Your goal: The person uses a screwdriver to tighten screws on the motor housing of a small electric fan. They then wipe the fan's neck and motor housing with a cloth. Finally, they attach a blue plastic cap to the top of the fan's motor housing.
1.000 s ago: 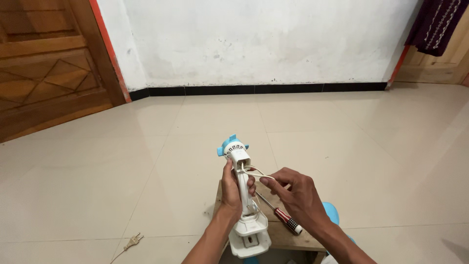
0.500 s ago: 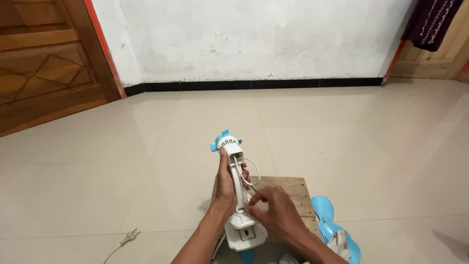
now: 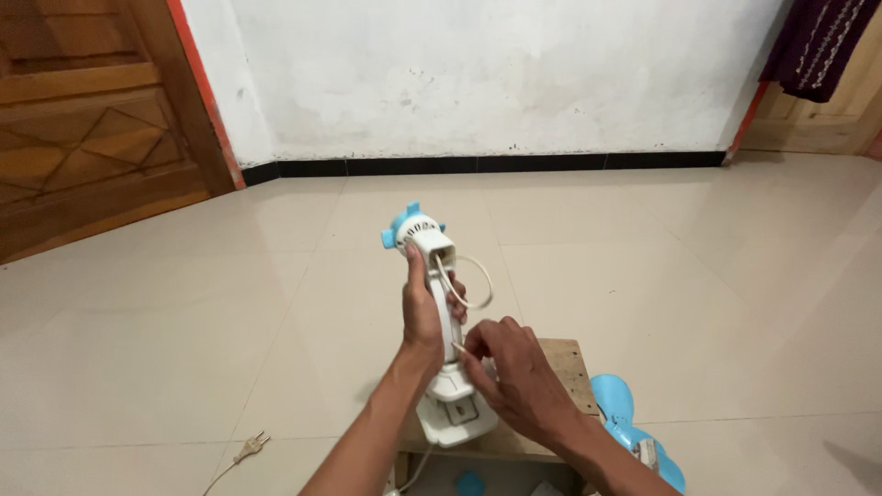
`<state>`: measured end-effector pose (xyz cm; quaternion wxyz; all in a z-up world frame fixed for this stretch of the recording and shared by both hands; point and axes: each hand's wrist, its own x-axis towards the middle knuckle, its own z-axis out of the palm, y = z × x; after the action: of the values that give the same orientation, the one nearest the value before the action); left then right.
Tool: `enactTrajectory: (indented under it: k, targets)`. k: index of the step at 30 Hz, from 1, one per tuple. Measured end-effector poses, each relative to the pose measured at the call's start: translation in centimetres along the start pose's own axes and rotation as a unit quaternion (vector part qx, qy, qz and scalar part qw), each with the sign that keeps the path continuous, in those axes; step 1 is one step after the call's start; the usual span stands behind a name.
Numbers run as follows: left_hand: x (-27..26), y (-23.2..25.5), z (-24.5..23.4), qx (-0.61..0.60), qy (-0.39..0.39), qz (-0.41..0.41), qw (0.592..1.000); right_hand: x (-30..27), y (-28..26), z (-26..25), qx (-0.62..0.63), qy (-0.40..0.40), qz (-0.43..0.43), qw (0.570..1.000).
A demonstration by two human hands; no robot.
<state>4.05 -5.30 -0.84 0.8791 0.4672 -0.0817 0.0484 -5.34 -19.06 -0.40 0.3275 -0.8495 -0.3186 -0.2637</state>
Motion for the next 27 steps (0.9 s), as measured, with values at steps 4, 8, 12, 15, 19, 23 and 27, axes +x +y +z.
enactTrajectory:
  k: [4, 8, 12, 15, 19, 23, 27]
  targets:
    - [-0.3, 2.2, 0.2, -0.049, 0.016, -0.018, 0.999, 0.6, -2.3, -1.2, -0.004, 0.004, 0.000, 1.000]
    - [-1.3, 3.7, 0.6, -0.035, 0.046, -0.002, 0.998, 1.1, -3.5, -1.9, -0.101, -0.015, -0.088, 0.991]
    - [-1.6, 4.5, 1.0, -0.042, 0.054, 0.031, 0.997, 1.5, -4.5, -2.6, -0.124, -0.034, -0.114, 0.985]
    - [-1.7, 4.9, 1.1, -0.067, 0.072, 0.023, 0.995, 2.0, -5.1, -3.4, -0.145, -0.080, -0.100, 0.981]
    - [-1.7, 5.8, 0.7, -0.068, 0.074, 0.046, 0.994, 2.2, -5.7, -4.6, -0.158, -0.170, -0.034, 0.972]
    - [-1.6, 6.2, -0.3, -0.068, 0.052, 0.041, 0.995, 1.4, -5.5, -5.3, -0.140, -0.147, -0.065, 0.977]
    - [-1.2, 6.0, -0.4, -0.088, 0.071, 0.013, 0.993, 0.7, -4.7, -5.9, -0.151, -0.138, -0.080, 0.976]
